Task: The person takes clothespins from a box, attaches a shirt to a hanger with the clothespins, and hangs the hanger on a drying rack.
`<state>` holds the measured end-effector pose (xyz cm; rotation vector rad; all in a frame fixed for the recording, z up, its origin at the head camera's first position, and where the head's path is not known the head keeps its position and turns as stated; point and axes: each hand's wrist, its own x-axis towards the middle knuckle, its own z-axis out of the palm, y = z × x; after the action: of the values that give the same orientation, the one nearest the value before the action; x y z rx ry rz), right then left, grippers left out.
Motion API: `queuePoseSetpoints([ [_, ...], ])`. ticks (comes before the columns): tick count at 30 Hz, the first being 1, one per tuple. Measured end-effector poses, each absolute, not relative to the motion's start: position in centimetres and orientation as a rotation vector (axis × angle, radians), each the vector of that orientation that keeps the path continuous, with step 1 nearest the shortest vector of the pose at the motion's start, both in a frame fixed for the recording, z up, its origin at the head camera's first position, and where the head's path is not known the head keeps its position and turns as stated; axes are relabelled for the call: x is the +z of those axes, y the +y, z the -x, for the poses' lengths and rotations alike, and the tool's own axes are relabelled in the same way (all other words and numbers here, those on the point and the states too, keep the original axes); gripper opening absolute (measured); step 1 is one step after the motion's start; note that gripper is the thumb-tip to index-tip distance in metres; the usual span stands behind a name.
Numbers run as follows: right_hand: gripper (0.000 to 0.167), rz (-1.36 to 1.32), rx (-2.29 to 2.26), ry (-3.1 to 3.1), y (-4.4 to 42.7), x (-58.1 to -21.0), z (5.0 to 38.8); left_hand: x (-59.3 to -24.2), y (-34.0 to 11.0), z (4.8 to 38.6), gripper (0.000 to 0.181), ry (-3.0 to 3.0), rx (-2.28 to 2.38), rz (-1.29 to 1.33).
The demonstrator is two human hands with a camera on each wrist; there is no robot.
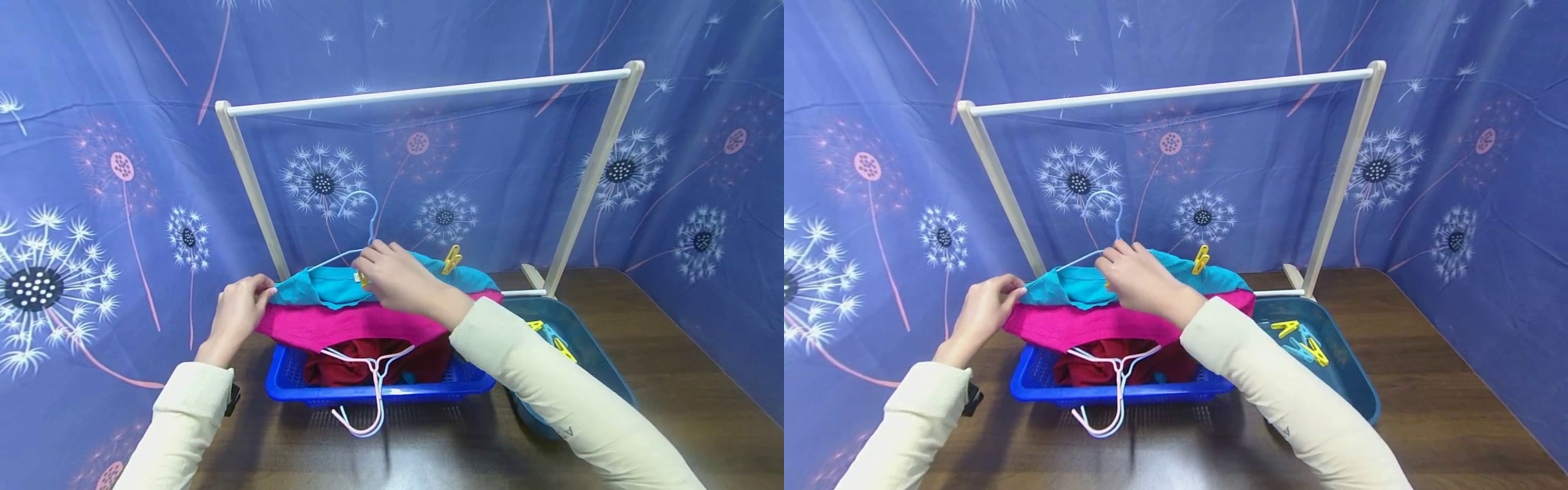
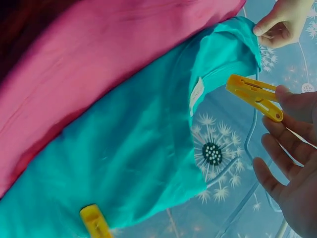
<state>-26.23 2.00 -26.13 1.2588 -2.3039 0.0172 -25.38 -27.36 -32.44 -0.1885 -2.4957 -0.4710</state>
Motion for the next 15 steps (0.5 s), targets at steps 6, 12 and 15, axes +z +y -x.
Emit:
queuePoseSetpoints([
  [6,0.025,-1.278,0.084,-2.260,0.2,-25.8,26.8,-32.6,-27.7,25.7,0.009,-2.474,-0.605,0.225],
  [12,0.023,-1.302,0.107,-2.217,-1.4,-25.5,27.3,-32.7,-28.1,25.7,0.012,-2.475,-0.706,0.224],
  [15,0.023,-1.299,0.115,-2.225,-2.2,-25.3,27.6,-32.8,-28.1,25.8,0.012,-2.475,-0.719,0.218],
])
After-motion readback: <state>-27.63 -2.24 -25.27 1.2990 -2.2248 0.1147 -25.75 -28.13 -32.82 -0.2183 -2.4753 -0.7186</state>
